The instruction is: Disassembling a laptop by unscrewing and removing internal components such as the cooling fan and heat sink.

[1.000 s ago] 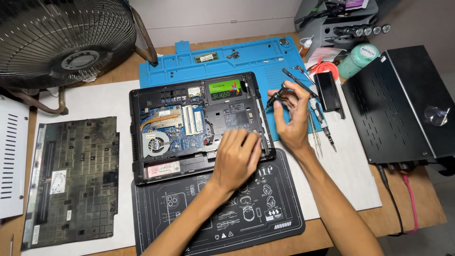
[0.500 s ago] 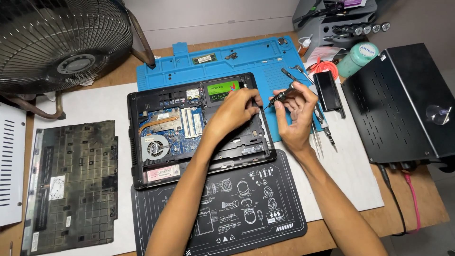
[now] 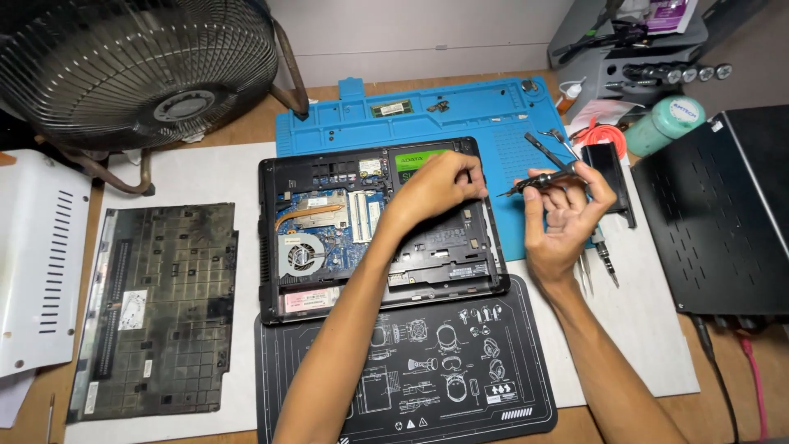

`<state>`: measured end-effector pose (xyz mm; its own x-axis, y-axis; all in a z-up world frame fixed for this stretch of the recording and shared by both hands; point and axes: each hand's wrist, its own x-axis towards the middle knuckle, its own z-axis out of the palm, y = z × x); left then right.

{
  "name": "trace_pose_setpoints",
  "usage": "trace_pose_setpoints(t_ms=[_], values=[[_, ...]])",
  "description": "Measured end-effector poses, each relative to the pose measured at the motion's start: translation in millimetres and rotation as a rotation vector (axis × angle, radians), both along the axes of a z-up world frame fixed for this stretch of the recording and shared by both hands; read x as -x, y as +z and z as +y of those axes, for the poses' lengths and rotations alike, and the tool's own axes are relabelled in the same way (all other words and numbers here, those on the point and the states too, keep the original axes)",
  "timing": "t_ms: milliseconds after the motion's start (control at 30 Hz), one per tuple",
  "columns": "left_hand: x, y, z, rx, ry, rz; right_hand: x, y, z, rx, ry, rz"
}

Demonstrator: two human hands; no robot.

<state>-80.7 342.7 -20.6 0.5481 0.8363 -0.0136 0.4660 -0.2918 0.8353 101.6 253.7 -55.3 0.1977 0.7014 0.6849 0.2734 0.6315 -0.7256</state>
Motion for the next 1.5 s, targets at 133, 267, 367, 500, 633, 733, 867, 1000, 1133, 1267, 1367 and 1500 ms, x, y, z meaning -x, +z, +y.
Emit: trace_pose_setpoints(t_ms=[133,267,367,500,633,733,867,1000,1133,1267,1367,1500], values=[[37,8,9,-0.049,0.093,-0.099,2,1,-2,-0.005,-0.023,-0.036],[94,-22,23,-0.115,0.308,-0.047,4,1,-3,-0.015,-0.024,-0.068],[128,-4,14,-0.217,0.541,0.09,5,0,-4,-0.005,-0.013,-0.1],[146,2,15,-0.435,0.687,0.244,5,-1,-3,-0.013,-0.022,-0.136],[146,-22,25,-0.456,0.688,0.251,3,-2,-2,-0.027,-0.023,-0.156],[155,-53,42,-0.5,0.709,0.249,2,-1,-2,-0.026,-0.019,-0.167],[145,-18,16,-0.575,0.742,0.281,3,0,-3,-0.021,-0.016,-0.17],[144,-29,19,-0.623,0.712,0.405,3,1,-3,-0.018,-0.027,-0.187],[139,-39,22,-0.671,0.664,0.434,0,-1,-2,-0.001,-0.027,-0.199],[146,-58,28,-0.653,0.691,0.47,-3,-5,-2,-0.002,-0.022,-0.208],[146,-35,18,-0.652,0.755,0.51,-3,-4,-2,-0.009,-0.027,-0.226],[143,-26,18,-0.616,0.729,0.483,4,9,-8,0.02,-0.026,-0.223]])
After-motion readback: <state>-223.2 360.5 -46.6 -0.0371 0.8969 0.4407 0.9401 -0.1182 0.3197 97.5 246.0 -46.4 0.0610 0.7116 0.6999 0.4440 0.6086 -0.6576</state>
